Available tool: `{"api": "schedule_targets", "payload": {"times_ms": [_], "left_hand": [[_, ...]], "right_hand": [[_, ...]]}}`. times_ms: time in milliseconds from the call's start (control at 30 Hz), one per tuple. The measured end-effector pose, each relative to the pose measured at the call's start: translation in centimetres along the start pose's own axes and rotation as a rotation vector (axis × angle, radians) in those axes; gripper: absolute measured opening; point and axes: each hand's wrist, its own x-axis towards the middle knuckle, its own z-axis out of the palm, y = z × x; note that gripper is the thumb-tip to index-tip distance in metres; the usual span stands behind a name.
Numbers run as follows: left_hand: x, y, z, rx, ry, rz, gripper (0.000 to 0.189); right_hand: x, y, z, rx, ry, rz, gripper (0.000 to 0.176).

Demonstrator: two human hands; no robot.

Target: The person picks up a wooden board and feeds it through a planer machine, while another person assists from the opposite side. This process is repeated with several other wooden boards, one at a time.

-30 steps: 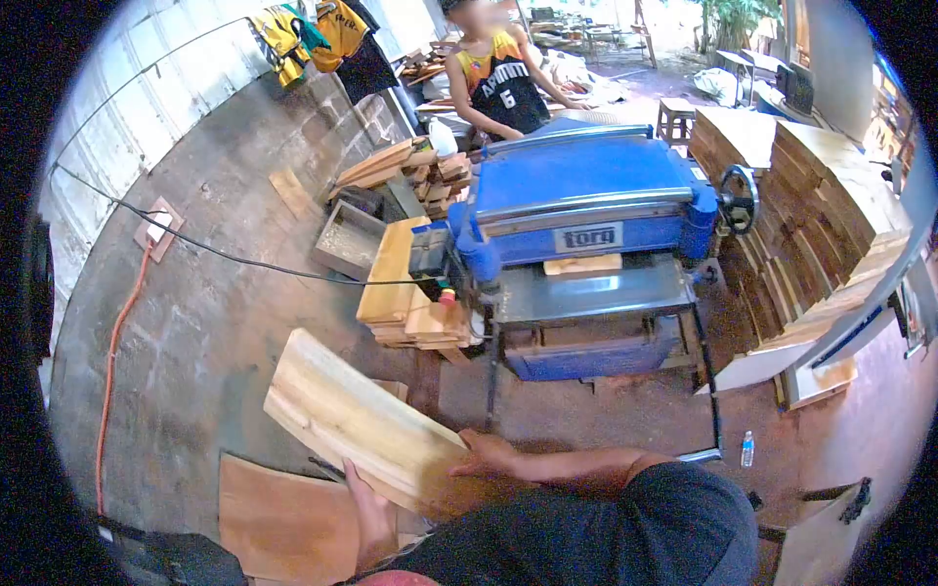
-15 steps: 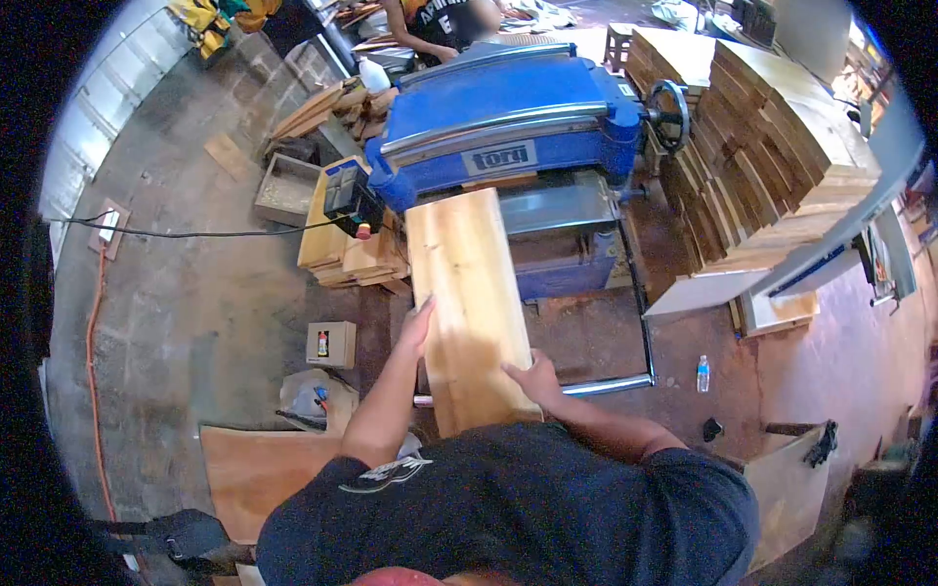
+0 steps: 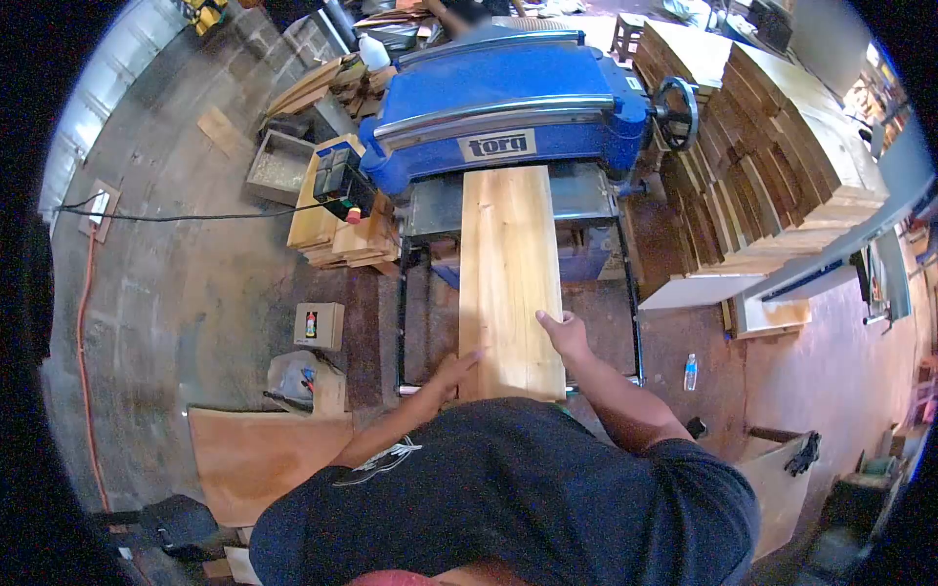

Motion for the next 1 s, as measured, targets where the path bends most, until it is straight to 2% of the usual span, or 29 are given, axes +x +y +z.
{"api": "schedule_targets", "payload": {"times_ms": [133,200,267,400,500,533,567,600,667,700,767,867,1000], "left_hand": [[-0.4,1.0,0.5,0.069,0.080,0.053,0.048],[1.8,2.4,0.9,0.160,0.238,0.038,0.054],[4.4,3.5,0.9,0.191,0.235,0.017,0.057],[4.3,5.2,3.1,0.227,0.289,0.047,0.062],[4.5,6.4,3.2,0.273,0.242,0.001,0.062],[5.6,5.7,2.9,0.287,0.308,0.042,0.061],[4.9,6.7,3.2,0.300,0.288,0.052,0.060],[4.5,7.2,3.7,0.275,0.310,0.142,0.060],[4.8,7.7,3.8,0.249,0.335,0.228,0.060],[5.2,7.8,3.7,0.250,0.316,0.188,0.059],[5.2,8.0,3.5,0.255,0.297,0.146,0.058],[5.9,9.1,3.8,0.344,0.371,0.082,0.057],[9.6,7.6,2.5,0.283,0.324,0.240,0.058]], "right_hand": [[3.1,-2.2,1.6,0.091,-0.026,-0.036,0.034],[5.1,-3.0,2.2,0.115,-0.044,-0.051,0.033],[7.9,-3.2,2.5,0.054,-0.015,-0.025,0.043],[10.3,-3.0,1.4,-0.025,-0.059,-0.031,0.042],[9.9,-3.7,1.8,-0.376,0.129,-0.213,0.060],[8.8,-4.3,1.6,-0.588,0.103,-0.433,0.076],[6.4,-6.6,1.7,-0.880,0.117,-0.634,0.081],[4.3,-7.9,2.1,-1.178,0.129,-0.821,0.087],[2.7,-6.1,2.9,-1.139,-0.229,-0.903,0.089],[1.7,-5.4,3.0,-1.139,-0.228,-0.904,0.089],[-1.4,-5.7,3.1,-1.398,-0.408,-0.884,0.089],[0.4,-3.6,3.8,-1.523,-0.277,-0.972,0.086],[2.4,-3.7,4.3,-1.663,-0.177,-1.014,0.082]]}}
